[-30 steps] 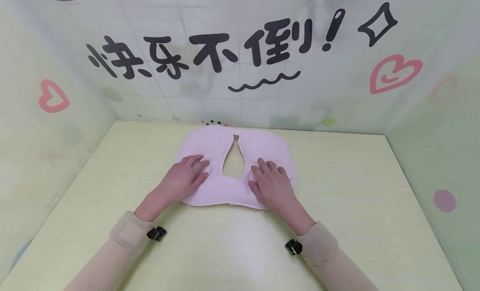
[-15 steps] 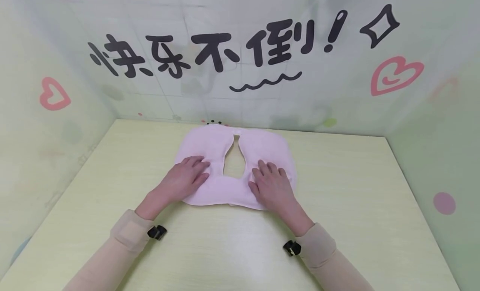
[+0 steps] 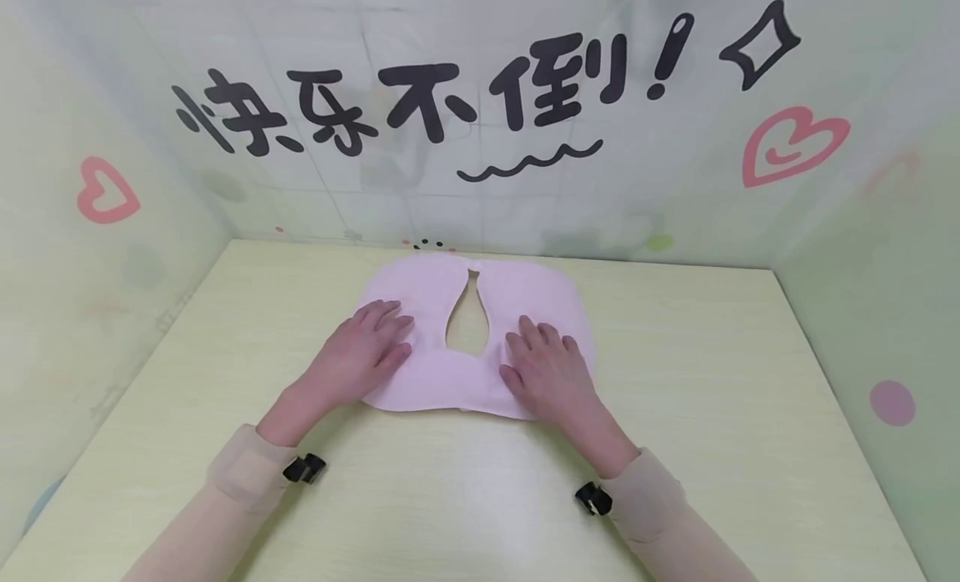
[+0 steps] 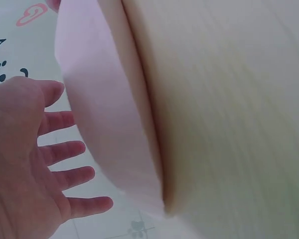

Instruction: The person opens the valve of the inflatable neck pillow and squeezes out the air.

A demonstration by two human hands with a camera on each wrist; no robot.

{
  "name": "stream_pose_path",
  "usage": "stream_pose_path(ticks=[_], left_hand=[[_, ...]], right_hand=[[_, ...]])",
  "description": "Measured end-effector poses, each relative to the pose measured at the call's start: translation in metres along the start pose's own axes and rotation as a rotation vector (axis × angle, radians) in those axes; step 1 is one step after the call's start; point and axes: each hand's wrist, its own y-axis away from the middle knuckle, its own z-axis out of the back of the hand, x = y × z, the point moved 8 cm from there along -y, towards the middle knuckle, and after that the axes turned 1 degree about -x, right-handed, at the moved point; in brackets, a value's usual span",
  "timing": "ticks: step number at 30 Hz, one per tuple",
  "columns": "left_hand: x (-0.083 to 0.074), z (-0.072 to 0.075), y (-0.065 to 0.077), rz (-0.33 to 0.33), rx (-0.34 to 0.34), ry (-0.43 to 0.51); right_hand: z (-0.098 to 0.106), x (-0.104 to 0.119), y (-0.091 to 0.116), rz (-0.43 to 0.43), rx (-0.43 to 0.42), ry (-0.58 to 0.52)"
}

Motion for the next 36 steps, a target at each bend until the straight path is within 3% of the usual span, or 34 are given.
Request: stream_pose_path(ticks=[6, 11, 23, 36], left_hand=[[-0.008, 0.009, 0.002, -0.025, -0.011, -0.027], [-0.012, 0.007, 0.003, -0.032, -0.002, -0.038], [-0.012, -0.002, 0.005, -0.024, 0.038, -0.021], [-0.009, -0.014, 0.007, -0.043, 0.084, -0.034]], right_hand=[[0.01, 0.004, 0.002, 0.017, -0.039, 0.004], [0.014, 0.008, 0.003, 0.034, -0.061, 0.002], [-0.005, 0.004, 0.007, 0.02, 0.014, 0.001], [-0.011, 0.003, 0.009, 0.02, 0.003, -0.016]])
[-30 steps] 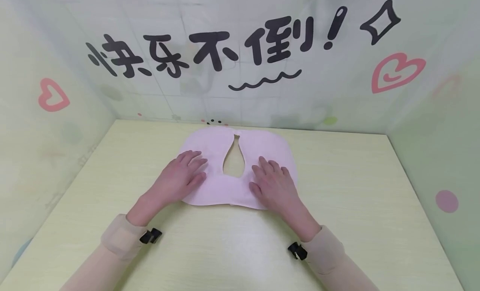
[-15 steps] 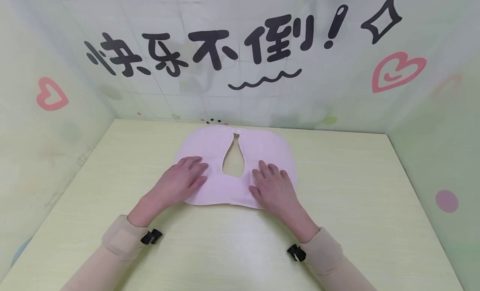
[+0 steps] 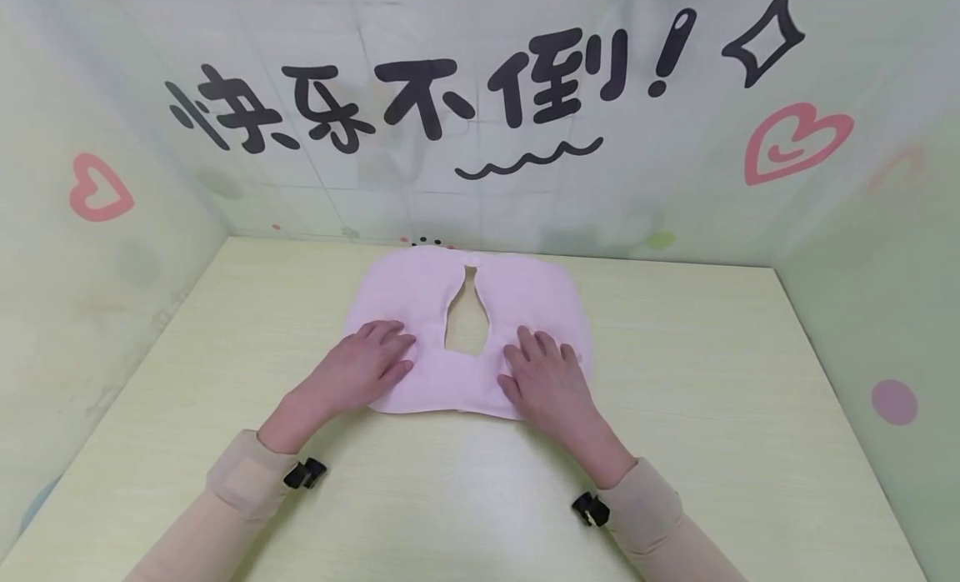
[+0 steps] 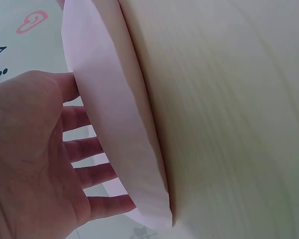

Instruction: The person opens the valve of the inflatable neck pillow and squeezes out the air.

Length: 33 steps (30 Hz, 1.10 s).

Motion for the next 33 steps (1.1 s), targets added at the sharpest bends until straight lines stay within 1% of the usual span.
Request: stream_pose_path(ticks=[10, 13, 16, 20, 26, 29, 33], left_hand=[[-0.001, 0.0, 0.001, -0.012, -0.009, -0.04], [-0.004, 0.004, 0.003, -0.014, -0.013, -0.06], [-0.009, 0.011, 0.004, -0.014, -0.017, -0.069], [-0.021, 0.021, 0.006, -0.029, -0.028, -0.086], [-0.034, 0.029, 0.009, -0.062, -0.036, -0.121], [-0.034, 0.028, 0.01, -0.05, -0.023, -0.124], [-0.029, 0.022, 0.011, -0.027, 0.017, -0.128]], right_hand=[[-0.002, 0.0, 0.0, -0.005, 0.003, -0.009], [-0.001, 0.001, 0.001, -0.005, -0.004, -0.001], [0.003, 0.002, 0.003, -0.013, -0.026, 0.021], [0.012, 0.007, 0.003, -0.019, -0.059, 0.042], [0.021, 0.023, 0.007, 0.033, -0.078, 0.012], [0.02, 0.029, 0.009, 0.056, -0.08, 0.003], [0.015, 0.031, 0.01, 0.066, -0.068, 0.016]])
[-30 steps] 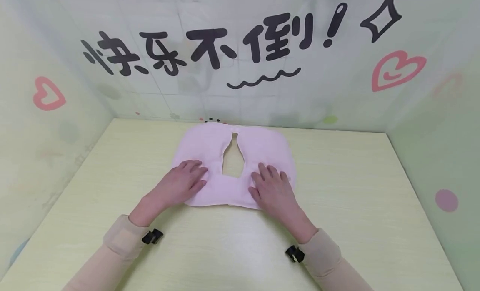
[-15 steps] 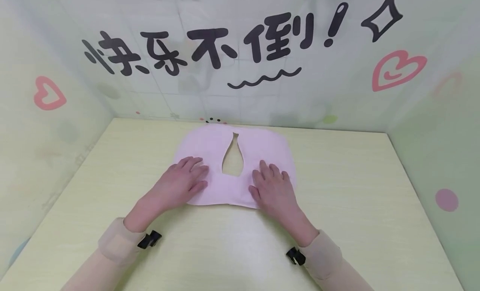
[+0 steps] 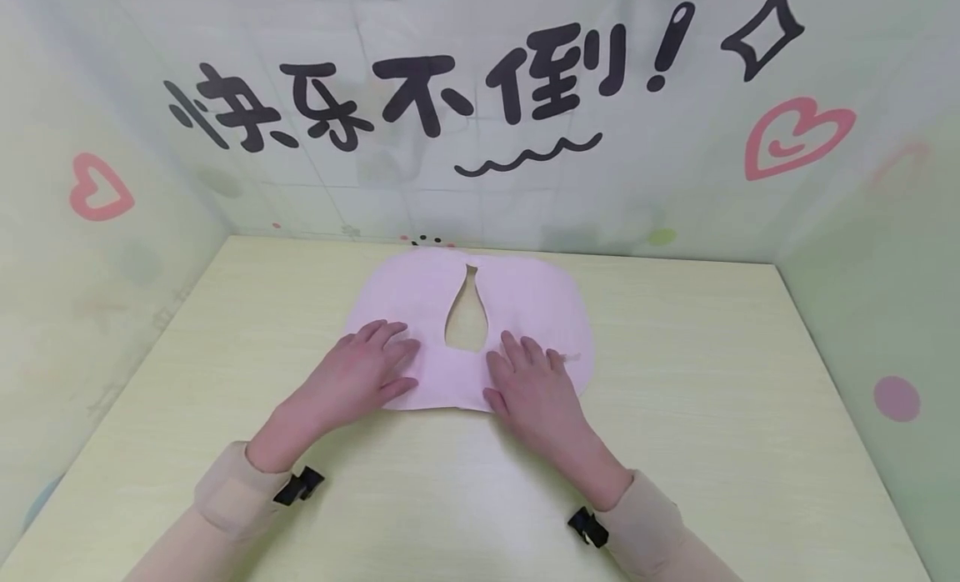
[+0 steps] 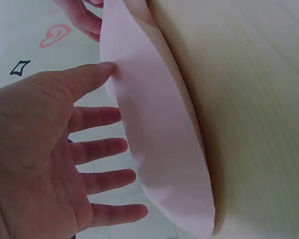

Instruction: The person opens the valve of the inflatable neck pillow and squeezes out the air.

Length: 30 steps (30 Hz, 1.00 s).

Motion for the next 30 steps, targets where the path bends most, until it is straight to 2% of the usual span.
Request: stream_pose_path(ticks=[10, 21, 25, 30], left_hand=[[0.006, -0.014, -0.001, 0.007, 0.021, 0.024], [0.01, -0.024, 0.0, 0.03, 0.091, 0.066], [0.011, -0.025, -0.001, 0.024, 0.102, 0.072], [0.017, -0.019, -0.003, 0.029, 0.066, 0.081]], right_hand=[[-0.013, -0.002, 0.004, 0.012, 0.02, 0.024], [-0.016, -0.002, 0.004, 0.036, 0.019, 0.053], [-0.015, -0.002, 0.002, 0.05, 0.009, 0.061], [-0.008, -0.007, -0.006, 0.035, -0.007, 0.046]])
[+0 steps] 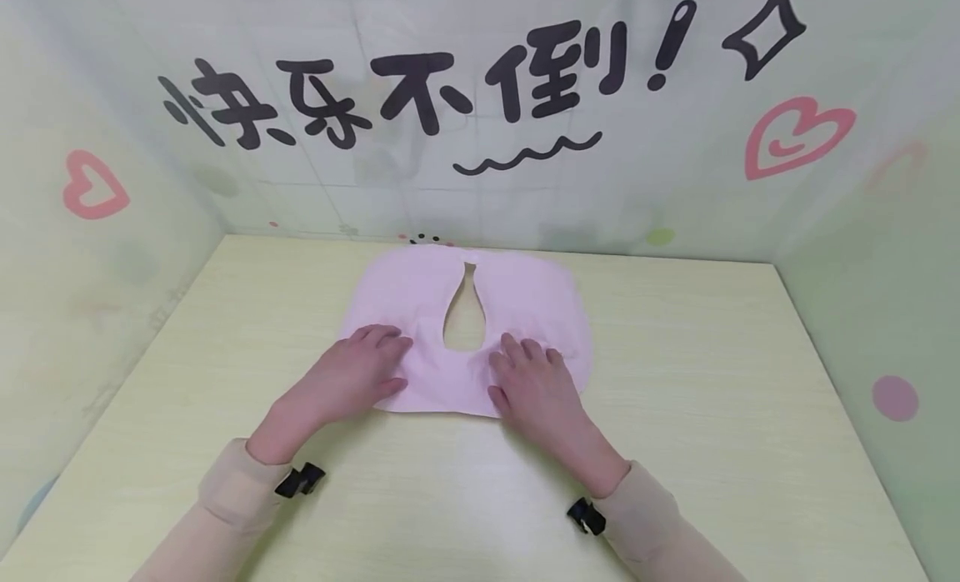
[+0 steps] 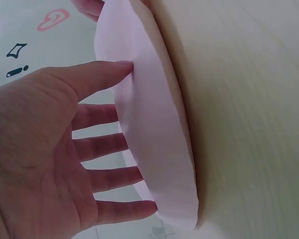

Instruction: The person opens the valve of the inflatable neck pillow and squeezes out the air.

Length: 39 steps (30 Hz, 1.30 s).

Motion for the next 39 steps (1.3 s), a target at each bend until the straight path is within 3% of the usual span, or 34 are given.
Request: stream_pose_path(ticks=[7, 14, 21, 29, 35, 39], left_hand=[[0.009, 0.012, -0.012, 0.02, -0.084, 0.036], [0.014, 0.024, -0.047, 0.056, -0.112, 0.08], [0.024, 0.029, -0.079, 0.075, -0.125, 0.095], [0.014, 0.019, -0.112, 0.057, -0.075, 0.086], [0.012, 0.016, -0.123, 0.085, -0.078, 0.079], [0.014, 0.01, -0.127, 0.12, -0.047, 0.098]], right_hand=[[0.006, -0.026, -0.029, -0.111, 0.026, -0.031], [0.009, -0.056, -0.063, -0.179, -0.016, -0.069], [-0.002, -0.06, -0.083, -0.21, 0.031, -0.078], [-0.012, -0.06, -0.09, -0.231, 0.076, -0.064], [-0.016, -0.059, -0.098, -0.228, 0.071, -0.06], [-0.023, -0.061, -0.099, -0.243, 0.111, -0.057]])
